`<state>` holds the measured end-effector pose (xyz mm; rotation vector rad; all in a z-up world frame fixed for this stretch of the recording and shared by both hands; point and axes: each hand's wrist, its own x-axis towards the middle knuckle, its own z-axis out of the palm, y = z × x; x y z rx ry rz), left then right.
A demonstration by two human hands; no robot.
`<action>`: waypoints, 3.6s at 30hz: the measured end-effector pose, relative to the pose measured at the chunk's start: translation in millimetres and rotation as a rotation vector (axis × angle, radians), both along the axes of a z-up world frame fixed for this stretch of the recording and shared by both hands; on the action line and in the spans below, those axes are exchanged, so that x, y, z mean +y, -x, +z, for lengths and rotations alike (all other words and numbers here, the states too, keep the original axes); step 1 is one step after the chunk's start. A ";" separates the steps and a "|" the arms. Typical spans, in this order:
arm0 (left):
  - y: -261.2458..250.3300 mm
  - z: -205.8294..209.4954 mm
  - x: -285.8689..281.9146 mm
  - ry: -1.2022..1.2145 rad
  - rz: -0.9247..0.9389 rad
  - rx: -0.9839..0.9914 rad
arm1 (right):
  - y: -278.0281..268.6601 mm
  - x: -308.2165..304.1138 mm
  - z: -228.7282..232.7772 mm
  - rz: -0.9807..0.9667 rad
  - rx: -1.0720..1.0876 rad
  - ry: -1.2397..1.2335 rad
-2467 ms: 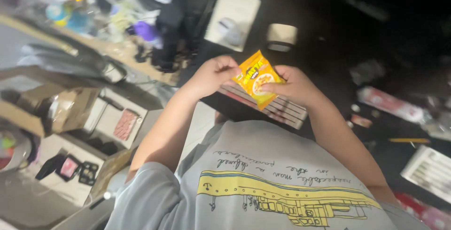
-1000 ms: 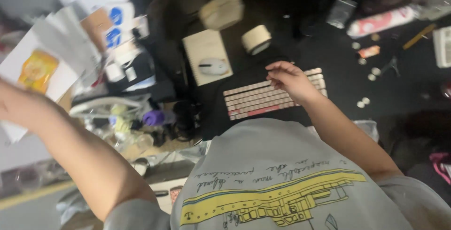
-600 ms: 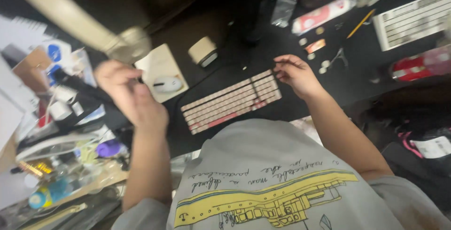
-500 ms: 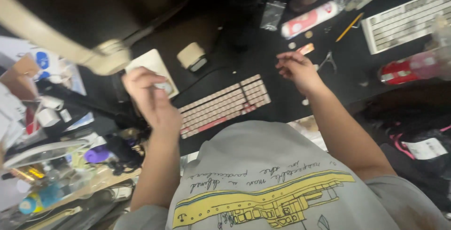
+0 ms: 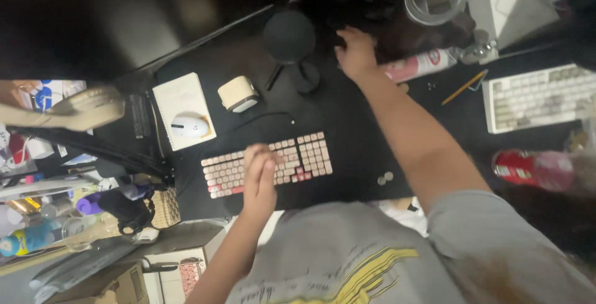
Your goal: Organizing various objects and electronics on a cluttered desk.
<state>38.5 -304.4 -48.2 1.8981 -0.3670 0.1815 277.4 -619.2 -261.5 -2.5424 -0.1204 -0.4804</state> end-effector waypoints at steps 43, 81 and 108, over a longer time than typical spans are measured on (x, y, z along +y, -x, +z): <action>26.8 -49.6 2.1 0.055 0.213 0.331 | -31.1 41.9 -89.1 -0.125 0.544 -0.918; 38.4 -72.5 14.7 0.243 0.236 0.445 | 101.8 -16.9 99.1 -0.118 0.817 -0.974; 46.6 -11.2 359.0 0.610 0.259 0.265 | 210.4 528.1 239.8 0.928 0.360 -0.364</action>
